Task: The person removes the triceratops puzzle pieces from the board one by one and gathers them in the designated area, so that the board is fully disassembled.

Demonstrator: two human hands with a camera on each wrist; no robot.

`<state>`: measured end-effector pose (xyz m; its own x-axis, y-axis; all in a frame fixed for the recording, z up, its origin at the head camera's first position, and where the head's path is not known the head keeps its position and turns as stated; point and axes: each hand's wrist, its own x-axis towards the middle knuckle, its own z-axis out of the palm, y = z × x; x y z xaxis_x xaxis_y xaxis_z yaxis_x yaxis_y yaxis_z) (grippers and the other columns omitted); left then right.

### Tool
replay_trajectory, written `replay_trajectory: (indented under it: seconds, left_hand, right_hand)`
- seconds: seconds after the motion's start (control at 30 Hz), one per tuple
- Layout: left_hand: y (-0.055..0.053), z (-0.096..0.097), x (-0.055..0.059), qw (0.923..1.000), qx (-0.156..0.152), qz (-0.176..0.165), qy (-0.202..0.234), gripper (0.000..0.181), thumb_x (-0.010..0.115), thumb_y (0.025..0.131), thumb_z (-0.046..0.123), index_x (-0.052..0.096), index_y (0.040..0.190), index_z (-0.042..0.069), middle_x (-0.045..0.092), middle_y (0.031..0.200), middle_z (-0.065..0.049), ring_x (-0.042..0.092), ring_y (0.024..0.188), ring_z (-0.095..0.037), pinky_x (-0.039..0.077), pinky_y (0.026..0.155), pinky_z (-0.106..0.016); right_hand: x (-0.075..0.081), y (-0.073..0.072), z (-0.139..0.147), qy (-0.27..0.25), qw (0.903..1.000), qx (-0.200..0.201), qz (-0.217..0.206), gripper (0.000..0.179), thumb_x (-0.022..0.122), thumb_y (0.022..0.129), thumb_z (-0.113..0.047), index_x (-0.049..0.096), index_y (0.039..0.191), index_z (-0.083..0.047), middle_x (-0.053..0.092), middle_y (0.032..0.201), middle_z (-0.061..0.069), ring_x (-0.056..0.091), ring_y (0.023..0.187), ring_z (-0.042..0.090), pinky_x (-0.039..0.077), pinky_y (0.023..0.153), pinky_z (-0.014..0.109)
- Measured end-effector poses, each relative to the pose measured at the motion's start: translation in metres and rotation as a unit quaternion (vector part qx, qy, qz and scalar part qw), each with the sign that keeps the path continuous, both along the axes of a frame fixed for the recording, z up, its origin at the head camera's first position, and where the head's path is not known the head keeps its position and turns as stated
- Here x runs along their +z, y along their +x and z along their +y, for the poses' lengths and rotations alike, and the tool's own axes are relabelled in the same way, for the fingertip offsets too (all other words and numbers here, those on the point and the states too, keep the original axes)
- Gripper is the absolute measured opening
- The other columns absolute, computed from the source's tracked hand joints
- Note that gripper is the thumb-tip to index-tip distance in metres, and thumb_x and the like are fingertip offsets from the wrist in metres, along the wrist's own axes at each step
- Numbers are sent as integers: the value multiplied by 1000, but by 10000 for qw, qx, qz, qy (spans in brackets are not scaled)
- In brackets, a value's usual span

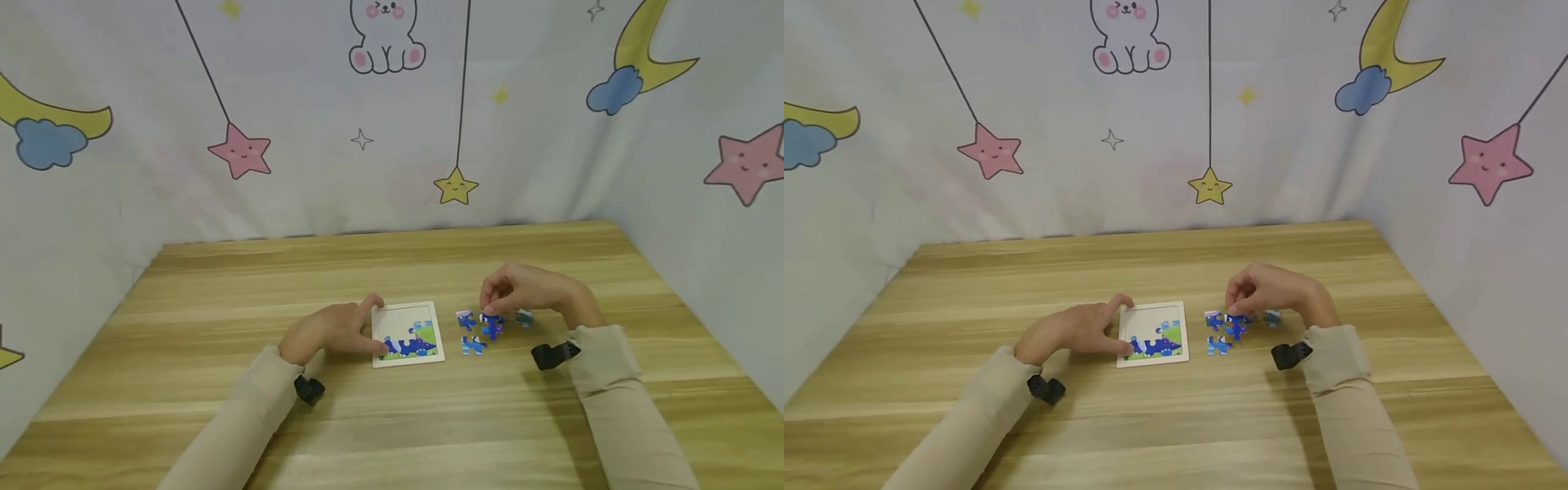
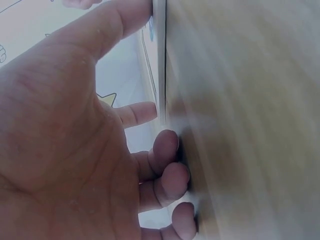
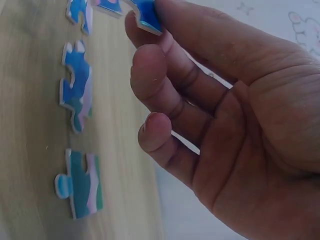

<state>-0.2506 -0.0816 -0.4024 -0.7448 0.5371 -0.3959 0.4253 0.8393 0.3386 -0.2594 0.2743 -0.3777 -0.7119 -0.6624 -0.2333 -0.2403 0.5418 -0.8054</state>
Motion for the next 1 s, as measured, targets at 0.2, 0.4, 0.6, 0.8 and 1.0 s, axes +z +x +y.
replay_trajectory:
  seconds: [0.2,0.4,0.6,0.8,1.0]
  left_hand:
    - [1,1,-2,10000,28,34,23,84,71,84,57,30,147,20,49,81,-5,45,70,-17,35,63,-32]
    - [2,1,-2,10000,-50,-49,-41,84,70,85,58,29,148,19,50,83,-4,46,71,-17,36,63,-32]
    - [0,2,0,9999,-40,114,-24,83,70,85,57,31,147,19,53,87,-6,49,74,-19,39,66,-33]
    - [0,2,-3,10000,-23,29,-46,84,70,85,58,30,148,20,54,88,-6,49,73,-18,39,66,-33]
    - [0,0,-4,9999,-38,93,-26,83,71,85,58,30,147,20,53,86,-7,49,72,-19,38,66,-33]
  right_hand:
    - [-9,1,11,-32,9990,44,-444,10,71,92,-6,67,92,3,66,77,9,54,62,14,47,59,29]
    - [-13,2,13,50,9957,170,-908,8,71,91,-2,67,90,5,65,76,6,50,59,13,44,57,26]
    - [-10,1,12,203,9965,115,-803,5,70,91,-2,69,88,2,64,76,8,50,60,13,43,58,26]
    - [-6,3,12,426,9967,27,-693,8,70,92,-5,71,92,3,64,78,7,52,62,13,45,59,27]
    - [-2,1,2,575,9983,129,-9,9,70,94,-10,72,95,-2,62,78,3,53,67,14,45,61,28]
